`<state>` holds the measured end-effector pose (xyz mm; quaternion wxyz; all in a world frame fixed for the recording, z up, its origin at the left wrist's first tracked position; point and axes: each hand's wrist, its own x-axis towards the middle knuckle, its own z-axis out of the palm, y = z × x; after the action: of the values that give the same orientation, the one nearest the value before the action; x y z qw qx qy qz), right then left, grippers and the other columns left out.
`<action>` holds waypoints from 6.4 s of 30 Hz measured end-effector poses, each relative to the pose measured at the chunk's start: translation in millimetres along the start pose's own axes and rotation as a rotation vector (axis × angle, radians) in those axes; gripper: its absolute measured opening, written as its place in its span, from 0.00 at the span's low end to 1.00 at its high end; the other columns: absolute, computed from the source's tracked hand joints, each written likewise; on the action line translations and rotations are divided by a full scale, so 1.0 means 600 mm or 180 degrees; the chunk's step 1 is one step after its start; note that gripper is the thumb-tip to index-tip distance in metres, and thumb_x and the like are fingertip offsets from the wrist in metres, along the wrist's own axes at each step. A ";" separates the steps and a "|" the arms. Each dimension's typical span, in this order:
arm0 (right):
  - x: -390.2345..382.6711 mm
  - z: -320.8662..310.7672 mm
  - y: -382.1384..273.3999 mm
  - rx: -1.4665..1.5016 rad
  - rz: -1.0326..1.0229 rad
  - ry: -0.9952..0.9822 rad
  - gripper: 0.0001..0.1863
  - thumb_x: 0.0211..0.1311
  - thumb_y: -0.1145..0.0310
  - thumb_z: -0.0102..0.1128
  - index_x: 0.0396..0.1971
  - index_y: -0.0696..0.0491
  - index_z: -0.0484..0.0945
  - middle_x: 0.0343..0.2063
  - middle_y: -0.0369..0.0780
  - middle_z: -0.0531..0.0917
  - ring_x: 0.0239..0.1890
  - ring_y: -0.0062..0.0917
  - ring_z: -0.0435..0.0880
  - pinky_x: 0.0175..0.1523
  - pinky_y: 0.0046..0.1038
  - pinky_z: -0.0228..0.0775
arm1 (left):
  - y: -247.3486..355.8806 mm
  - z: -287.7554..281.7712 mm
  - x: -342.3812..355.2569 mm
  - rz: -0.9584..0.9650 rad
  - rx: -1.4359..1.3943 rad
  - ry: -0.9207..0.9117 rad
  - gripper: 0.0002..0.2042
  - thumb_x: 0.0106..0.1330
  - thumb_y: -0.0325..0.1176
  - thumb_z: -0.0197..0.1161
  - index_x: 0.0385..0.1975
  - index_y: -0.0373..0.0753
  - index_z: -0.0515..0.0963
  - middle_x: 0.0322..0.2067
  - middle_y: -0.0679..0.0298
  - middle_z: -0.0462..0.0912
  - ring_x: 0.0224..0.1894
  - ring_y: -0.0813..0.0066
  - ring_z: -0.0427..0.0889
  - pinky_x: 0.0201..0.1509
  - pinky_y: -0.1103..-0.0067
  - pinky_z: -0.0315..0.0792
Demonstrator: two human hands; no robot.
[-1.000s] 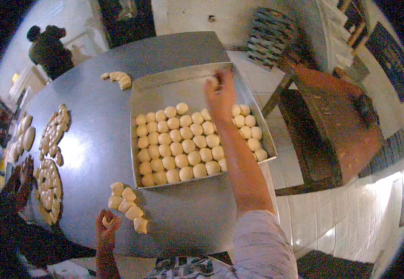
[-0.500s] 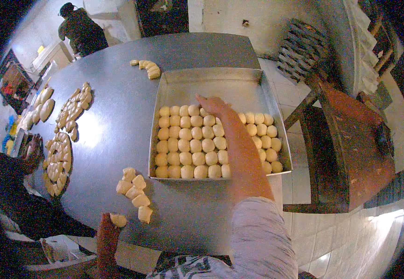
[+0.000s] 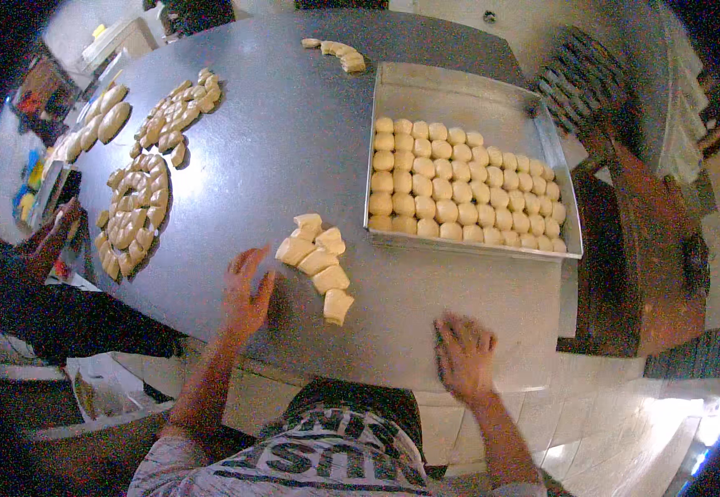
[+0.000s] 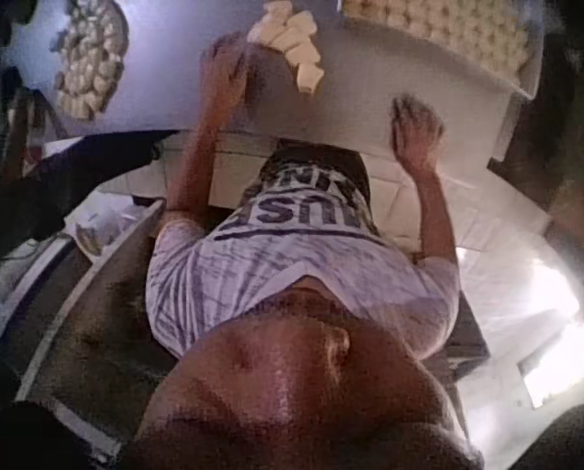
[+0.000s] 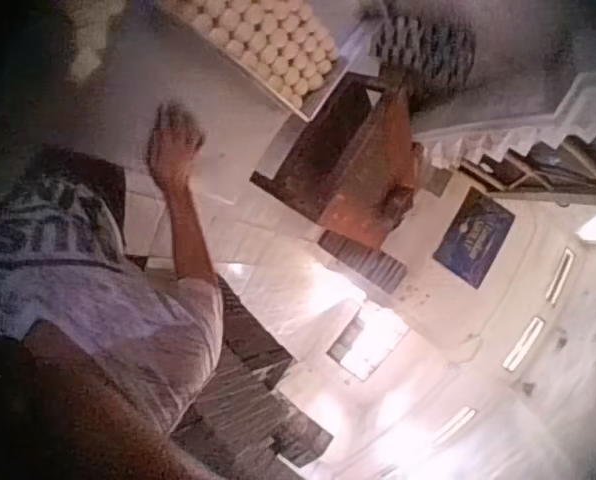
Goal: The person rolls pieces of dough into small balls by hand and places them in a metal tray, then moves the full tray to a stack and begins filling another tray.
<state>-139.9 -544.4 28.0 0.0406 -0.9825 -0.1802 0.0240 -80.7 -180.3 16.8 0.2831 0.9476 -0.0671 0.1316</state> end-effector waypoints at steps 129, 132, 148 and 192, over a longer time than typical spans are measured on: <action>0.145 0.020 0.032 0.0165 0.1033 0.1338 0.21 0.56 0.60 0.51 0.45 0.59 0.68 0.45 0.51 0.72 0.49 0.45 0.67 0.58 0.42 0.54 | 0.020 0.109 0.083 0.1027 -0.0052 -0.0455 0.17 0.62 0.31 0.52 0.52 0.43 0.70 0.51 0.51 0.70 0.56 0.54 0.66 0.59 0.67 0.61; 0.085 0.048 -0.030 0.0730 0.0393 0.0990 0.17 0.53 0.62 0.53 0.39 0.56 0.69 0.39 0.50 0.73 0.45 0.45 0.68 0.54 0.42 0.57 | 0.014 0.024 0.039 -0.0023 -0.1249 -0.0721 0.18 0.59 0.26 0.55 0.50 0.42 0.71 0.45 0.52 0.72 0.50 0.55 0.70 0.54 0.69 0.64; 0.099 0.018 0.122 0.0853 0.1560 0.1831 0.12 0.41 0.70 0.61 0.27 0.56 0.72 0.34 0.49 0.74 0.41 0.42 0.70 0.45 0.39 0.63 | -0.006 -0.062 -0.051 -0.1998 -0.3509 0.0780 0.07 0.58 0.27 0.58 0.31 0.43 0.66 0.31 0.71 0.64 0.34 0.80 0.67 0.39 0.83 0.65; 0.036 0.102 -0.006 0.1250 -0.0012 0.1059 0.18 0.53 0.57 0.56 0.34 0.57 0.72 0.39 0.48 0.72 0.45 0.43 0.68 0.51 0.44 0.58 | 0.055 0.031 0.034 0.0828 -0.0259 -0.1057 0.17 0.49 0.25 0.61 0.42 0.35 0.72 0.40 0.56 0.72 0.44 0.56 0.70 0.49 0.67 0.64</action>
<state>-124.6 -529.2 -33.5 0.2598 -0.9459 -0.1647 -0.1034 -64.1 -219.2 25.0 0.2868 0.9275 -0.2397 0.0062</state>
